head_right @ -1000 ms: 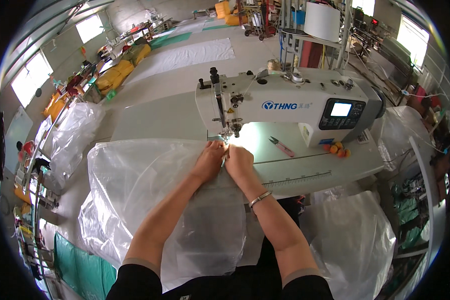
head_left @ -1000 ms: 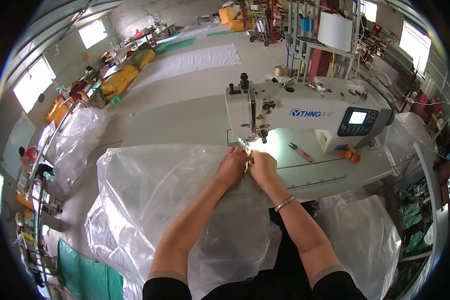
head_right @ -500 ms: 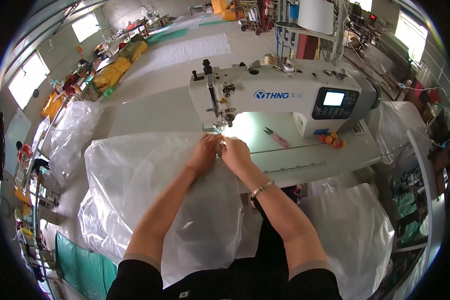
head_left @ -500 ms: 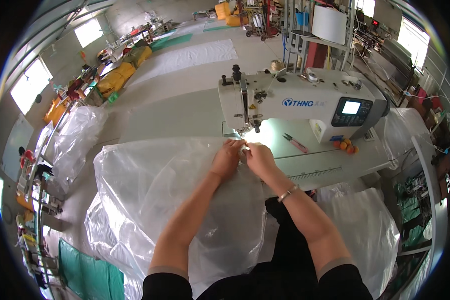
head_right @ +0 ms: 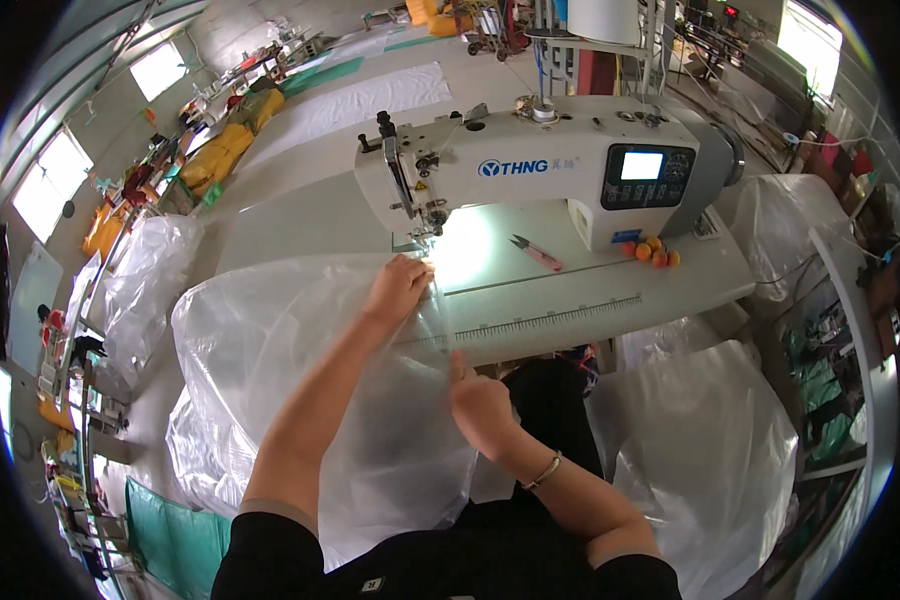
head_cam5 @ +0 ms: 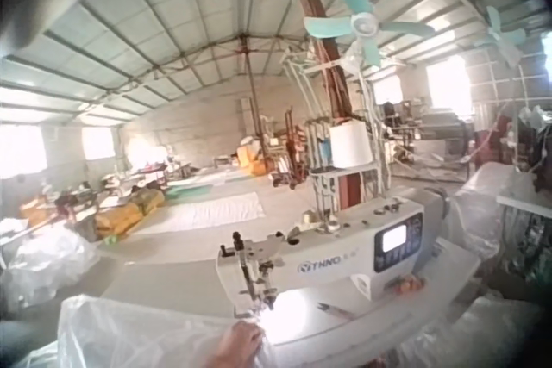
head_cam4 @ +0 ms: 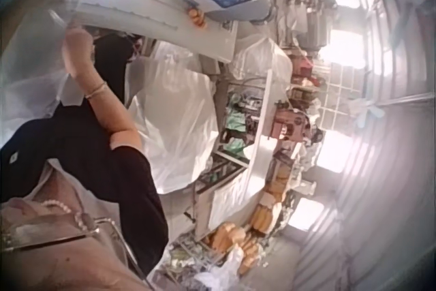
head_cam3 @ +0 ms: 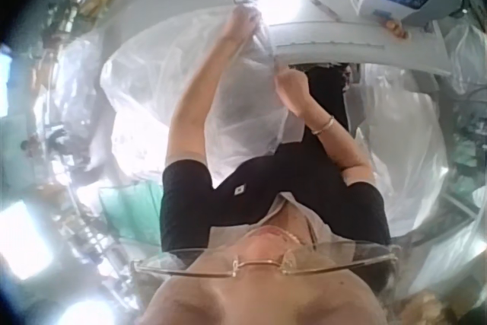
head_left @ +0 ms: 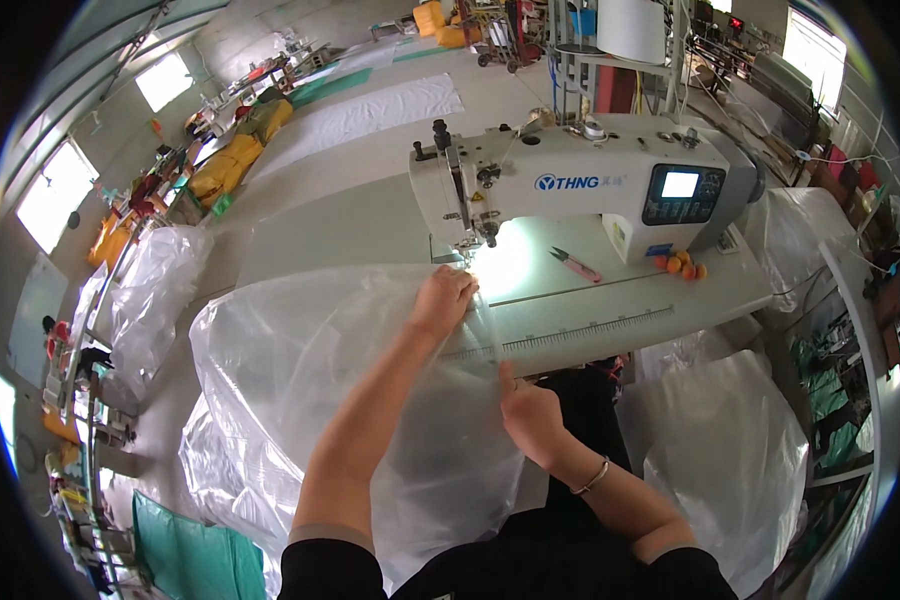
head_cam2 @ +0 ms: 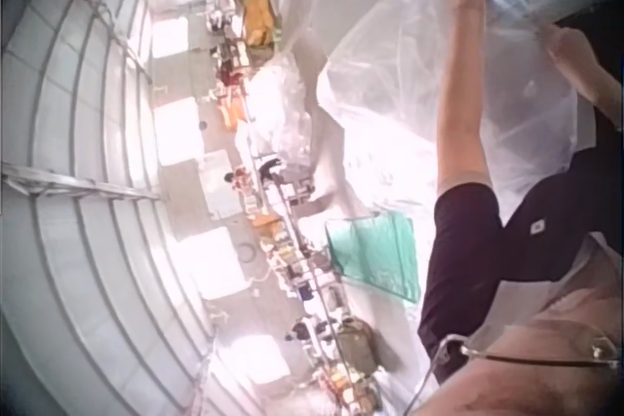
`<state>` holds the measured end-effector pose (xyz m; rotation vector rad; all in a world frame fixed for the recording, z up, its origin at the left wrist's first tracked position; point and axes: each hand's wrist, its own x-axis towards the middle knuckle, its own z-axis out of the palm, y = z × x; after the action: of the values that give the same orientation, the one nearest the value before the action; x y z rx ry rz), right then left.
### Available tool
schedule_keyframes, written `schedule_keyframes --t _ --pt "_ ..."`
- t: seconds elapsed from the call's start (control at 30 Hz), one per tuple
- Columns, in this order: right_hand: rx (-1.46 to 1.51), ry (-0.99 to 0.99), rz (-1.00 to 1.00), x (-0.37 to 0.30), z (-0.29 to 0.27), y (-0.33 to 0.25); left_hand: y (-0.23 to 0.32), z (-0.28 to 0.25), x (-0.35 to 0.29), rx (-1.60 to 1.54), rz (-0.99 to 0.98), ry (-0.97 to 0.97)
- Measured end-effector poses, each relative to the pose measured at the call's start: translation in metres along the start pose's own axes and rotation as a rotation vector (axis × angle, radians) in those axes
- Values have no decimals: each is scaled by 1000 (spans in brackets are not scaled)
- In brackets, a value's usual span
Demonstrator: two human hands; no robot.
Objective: The person aligns and sews large white plastic sheets using an industrial sewing machine. They repeatedly fold the edges of the plastic, guide the material under the needle, and operate the machine to stitch the seams. The person adjusts the plastic frequently to maintain alignment during the sewing process.
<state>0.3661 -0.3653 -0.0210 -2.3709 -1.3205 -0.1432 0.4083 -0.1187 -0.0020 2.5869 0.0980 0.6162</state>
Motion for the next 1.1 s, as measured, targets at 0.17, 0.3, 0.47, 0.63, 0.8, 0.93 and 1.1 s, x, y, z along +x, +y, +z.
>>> schedule_keyframes --t 0.17,0.3,0.47,0.63,0.8,0.93,1.1 --pt "86 44 27 6 -15 6 1 1 -4 25 43 20" --pt "298 295 152 44 -7 27 5 1 -5 10 54 31" --pt "147 180 206 84 -7 17 1 -1 -6 -14 55 36" --pt "7 178 227 86 7 0 -8 4 -3 -49 34 86" --pt "-222 54 53 88 13 -3 -7 5 -5 128 112 1" --pt "-178 80 1 83 7 -3 12 -5 -14 224 45 -68" --pt "-68 106 60 75 12 -13 10 -12 -14 195 71 -104"
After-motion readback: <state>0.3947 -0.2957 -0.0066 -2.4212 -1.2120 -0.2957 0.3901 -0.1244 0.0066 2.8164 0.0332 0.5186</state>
